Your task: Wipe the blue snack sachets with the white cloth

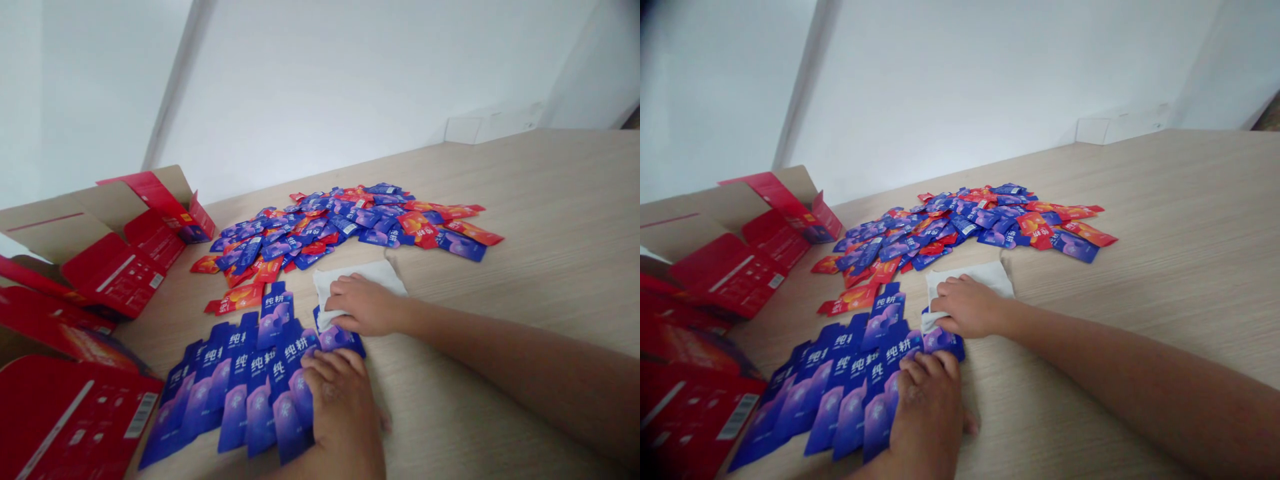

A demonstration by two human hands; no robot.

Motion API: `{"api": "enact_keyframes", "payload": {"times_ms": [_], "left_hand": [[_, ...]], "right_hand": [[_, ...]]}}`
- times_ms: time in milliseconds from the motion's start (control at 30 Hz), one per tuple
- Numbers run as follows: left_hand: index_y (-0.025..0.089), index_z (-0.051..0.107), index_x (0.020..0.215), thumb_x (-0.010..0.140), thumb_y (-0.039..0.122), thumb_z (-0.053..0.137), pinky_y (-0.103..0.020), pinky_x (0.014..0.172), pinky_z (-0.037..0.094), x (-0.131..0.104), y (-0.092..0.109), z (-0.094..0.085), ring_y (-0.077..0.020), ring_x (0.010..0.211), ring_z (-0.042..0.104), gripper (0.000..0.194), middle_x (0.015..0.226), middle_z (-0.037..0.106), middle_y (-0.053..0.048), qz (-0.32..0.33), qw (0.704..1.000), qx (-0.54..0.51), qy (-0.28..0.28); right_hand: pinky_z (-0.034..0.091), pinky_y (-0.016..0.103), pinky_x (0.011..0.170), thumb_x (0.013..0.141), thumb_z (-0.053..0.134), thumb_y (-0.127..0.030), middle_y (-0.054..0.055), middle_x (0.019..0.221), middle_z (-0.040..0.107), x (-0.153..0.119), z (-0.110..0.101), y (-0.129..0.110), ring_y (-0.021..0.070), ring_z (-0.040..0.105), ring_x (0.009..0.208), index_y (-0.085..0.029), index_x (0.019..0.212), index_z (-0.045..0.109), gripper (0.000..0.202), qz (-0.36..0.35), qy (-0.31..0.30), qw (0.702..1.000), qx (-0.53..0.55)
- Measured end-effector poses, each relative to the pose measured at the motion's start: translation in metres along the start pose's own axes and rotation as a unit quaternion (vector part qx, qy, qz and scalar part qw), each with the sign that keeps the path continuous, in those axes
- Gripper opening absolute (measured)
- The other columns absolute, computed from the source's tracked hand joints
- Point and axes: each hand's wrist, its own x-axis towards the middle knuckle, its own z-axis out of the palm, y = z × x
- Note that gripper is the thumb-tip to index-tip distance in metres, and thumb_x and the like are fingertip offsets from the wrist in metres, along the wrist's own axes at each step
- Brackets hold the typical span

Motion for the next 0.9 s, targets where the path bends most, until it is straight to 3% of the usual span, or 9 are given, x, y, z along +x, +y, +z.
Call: {"api": "enact_keyframes", "payload": {"times_ms": [67, 200, 333, 500, 700, 767, 900], "left_hand": [[0.008, 0.061, 0.106, 0.061, 0.050, 0.068, -0.047, 0.083, 0.043, 0.001, 0.000, -0.001, -0.0432, 0.101, 0.058, 0.061, 0.108, 0.064, -0.028, 0.003, 1.000, -0.011, -0.008], [0.008, 0.061, 0.106, 0.062, 0.049, 0.068, -0.048, 0.083, 0.043, 0.001, 0.000, -0.004, -0.0430, 0.102, 0.058, 0.061, 0.109, 0.064, -0.028, -0.003, 1.000, -0.016, -0.016], [0.006, 0.061, 0.108, 0.054, 0.050, 0.073, -0.048, 0.084, 0.044, 0.001, 0.000, -0.004, -0.0444, 0.103, 0.057, 0.070, 0.110, 0.063, -0.029, -0.001, 0.999, -0.027, -0.018], [0.008, 0.060, 0.110, 0.064, 0.046, 0.066, -0.051, 0.084, 0.043, 0.000, 0.000, -0.003, -0.0432, 0.103, 0.057, 0.060, 0.111, 0.063, -0.028, 0.003, 1.000, -0.011, -0.020], [0.009, 0.061, 0.108, 0.061, 0.043, 0.068, -0.052, 0.082, 0.043, 0.001, -0.001, -0.003, -0.0442, 0.101, 0.058, 0.058, 0.106, 0.066, -0.025, 0.005, 0.999, -0.035, -0.010], [0.007, 0.061, 0.107, 0.063, 0.041, 0.067, -0.051, 0.081, 0.044, 0.002, -0.001, -0.003, -0.0446, 0.101, 0.058, 0.056, 0.104, 0.066, -0.027, 0.002, 0.999, -0.052, -0.008], [0.004, 0.061, 0.107, 0.061, 0.044, 0.069, -0.050, 0.083, 0.043, 0.001, 0.000, -0.003, -0.0450, 0.102, 0.057, 0.061, 0.110, 0.062, -0.031, -0.006, 0.999, -0.045, -0.014]], "right_hand": [[0.031, 0.037, 0.080, 0.086, 0.051, -0.038, 0.009, 0.095, 0.057, 0.000, 0.001, -0.004, 0.0228, 0.047, 0.091, -0.018, 0.099, 0.063, 0.026, -0.027, -0.002, 1.000, -0.001], [0.031, 0.037, 0.081, 0.086, 0.052, -0.038, 0.009, 0.095, 0.058, 0.000, 0.002, -0.009, 0.0227, 0.047, 0.091, -0.019, 0.098, 0.063, 0.026, -0.043, 0.003, 0.999, -0.004], [0.032, 0.037, 0.080, 0.087, 0.050, -0.038, 0.009, 0.094, 0.058, 0.001, 0.001, -0.005, 0.0227, 0.048, 0.090, -0.018, 0.096, 0.063, 0.025, 0.005, 0.004, 1.000, -0.018], [0.032, 0.037, 0.078, 0.088, 0.049, -0.036, 0.009, 0.095, 0.057, 0.000, -0.001, 0.001, 0.0230, 0.048, 0.091, -0.018, 0.095, 0.062, 0.023, 0.055, 0.010, 0.998, -0.030], [0.032, 0.036, 0.079, 0.087, 0.051, -0.038, 0.007, 0.093, 0.058, -0.002, -0.002, -0.013, 0.0217, 0.048, 0.089, -0.020, 0.097, 0.063, 0.024, -0.065, -0.003, 0.998, 0.000], [0.032, 0.036, 0.079, 0.087, 0.051, -0.039, 0.007, 0.093, 0.058, -0.001, -0.002, -0.015, 0.0216, 0.048, 0.089, -0.020, 0.096, 0.063, 0.024, -0.076, -0.003, 0.997, 0.003], [0.033, 0.037, 0.078, 0.086, 0.051, -0.037, 0.008, 0.093, 0.058, 0.001, 0.000, -0.005, 0.0229, 0.048, 0.090, -0.019, 0.095, 0.063, 0.024, -0.004, 0.004, 1.000, -0.019]]}}
